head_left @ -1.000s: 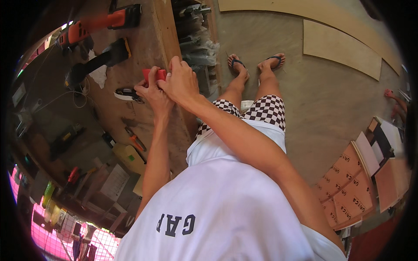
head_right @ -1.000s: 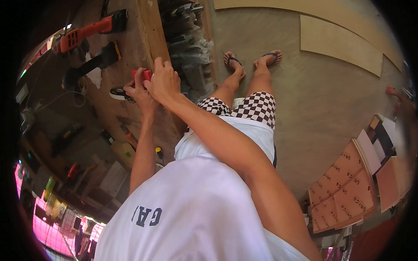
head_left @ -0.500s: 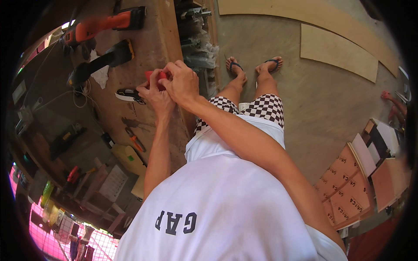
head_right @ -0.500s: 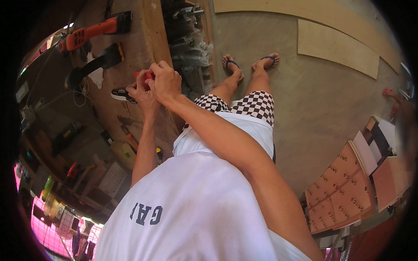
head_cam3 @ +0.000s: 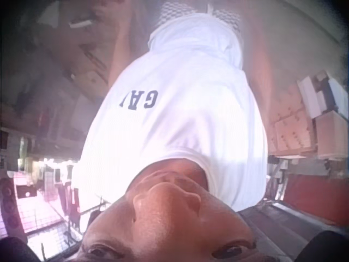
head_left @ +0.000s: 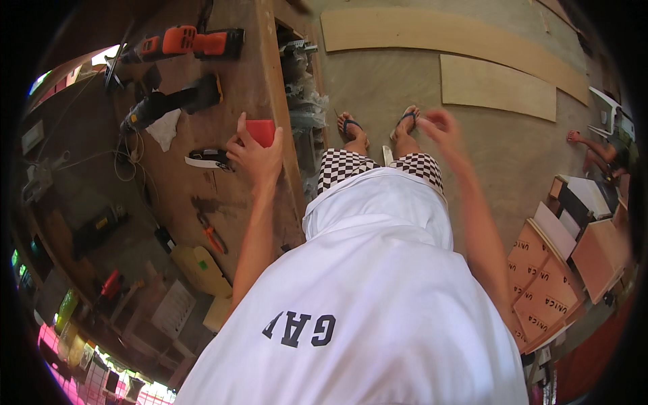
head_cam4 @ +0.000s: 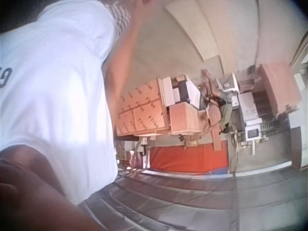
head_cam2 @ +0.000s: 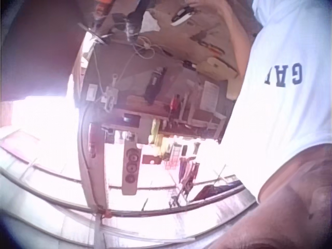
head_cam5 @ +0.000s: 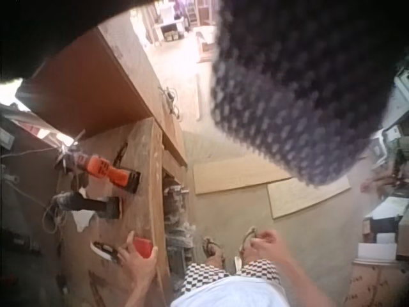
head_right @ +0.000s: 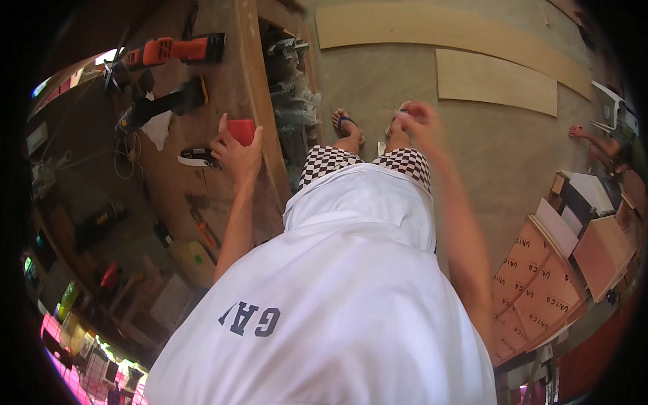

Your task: The person assembles a wooden cabinet in a workshop. They handle wooden panels, use a hammer and a power drill to secure parts, and move around the workspace to retrieve tools and materials.

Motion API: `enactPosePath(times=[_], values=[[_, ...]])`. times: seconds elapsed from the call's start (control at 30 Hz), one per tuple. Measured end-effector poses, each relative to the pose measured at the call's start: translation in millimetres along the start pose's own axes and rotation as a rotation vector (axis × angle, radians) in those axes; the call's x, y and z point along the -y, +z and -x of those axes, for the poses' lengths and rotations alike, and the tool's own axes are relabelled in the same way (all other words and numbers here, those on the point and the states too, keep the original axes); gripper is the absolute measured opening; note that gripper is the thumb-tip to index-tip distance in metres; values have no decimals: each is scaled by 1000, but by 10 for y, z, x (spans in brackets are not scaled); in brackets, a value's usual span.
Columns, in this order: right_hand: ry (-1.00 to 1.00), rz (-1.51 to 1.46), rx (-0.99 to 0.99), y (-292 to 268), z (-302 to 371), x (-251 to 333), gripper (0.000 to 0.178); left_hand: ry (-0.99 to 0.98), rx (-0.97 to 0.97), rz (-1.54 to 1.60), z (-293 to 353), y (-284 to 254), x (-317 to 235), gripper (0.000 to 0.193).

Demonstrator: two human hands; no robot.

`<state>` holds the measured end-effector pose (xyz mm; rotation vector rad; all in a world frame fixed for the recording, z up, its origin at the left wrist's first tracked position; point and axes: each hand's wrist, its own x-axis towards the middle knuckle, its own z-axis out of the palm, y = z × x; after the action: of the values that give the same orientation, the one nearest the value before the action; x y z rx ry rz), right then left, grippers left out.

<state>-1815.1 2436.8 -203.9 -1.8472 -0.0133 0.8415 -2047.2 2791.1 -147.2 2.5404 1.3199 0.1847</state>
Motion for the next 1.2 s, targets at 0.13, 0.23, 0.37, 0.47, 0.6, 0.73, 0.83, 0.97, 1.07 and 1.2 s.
enactPosePath(times=[0.13,0.23,0.37,0.47,0.6,0.73,0.83,0.97,1.07,1.2], values=[[307,34,-381,-1460,834,-973,23,-43,90,-79,-21,-251,-288,102],[422,158,-550,-1693,1317,-1483,19,136,-46,203,-62,-391,-410,103],[308,240,-504,-1603,1507,-1886,21,235,-307,-202,13,-284,-394,98],[474,229,-569,-1776,1550,-1807,29,340,-272,-153,39,-63,-1663,87],[532,113,-662,-2575,1765,-1880,35,614,-31,-61,428,377,-3120,76],[644,53,-791,-3513,2185,-2236,45,968,273,123,679,1236,-4216,24],[656,-65,-974,-3944,2469,-2578,53,927,413,118,927,1680,-4811,14],[645,-243,-1020,-4441,2505,-3061,56,908,459,-18,1084,2161,-5552,23],[651,-274,-833,-5079,2346,-3154,53,763,631,-7,832,2983,-6153,42],[606,-254,-846,-6174,2010,-3241,50,1037,755,-52,683,3901,-7529,36]])
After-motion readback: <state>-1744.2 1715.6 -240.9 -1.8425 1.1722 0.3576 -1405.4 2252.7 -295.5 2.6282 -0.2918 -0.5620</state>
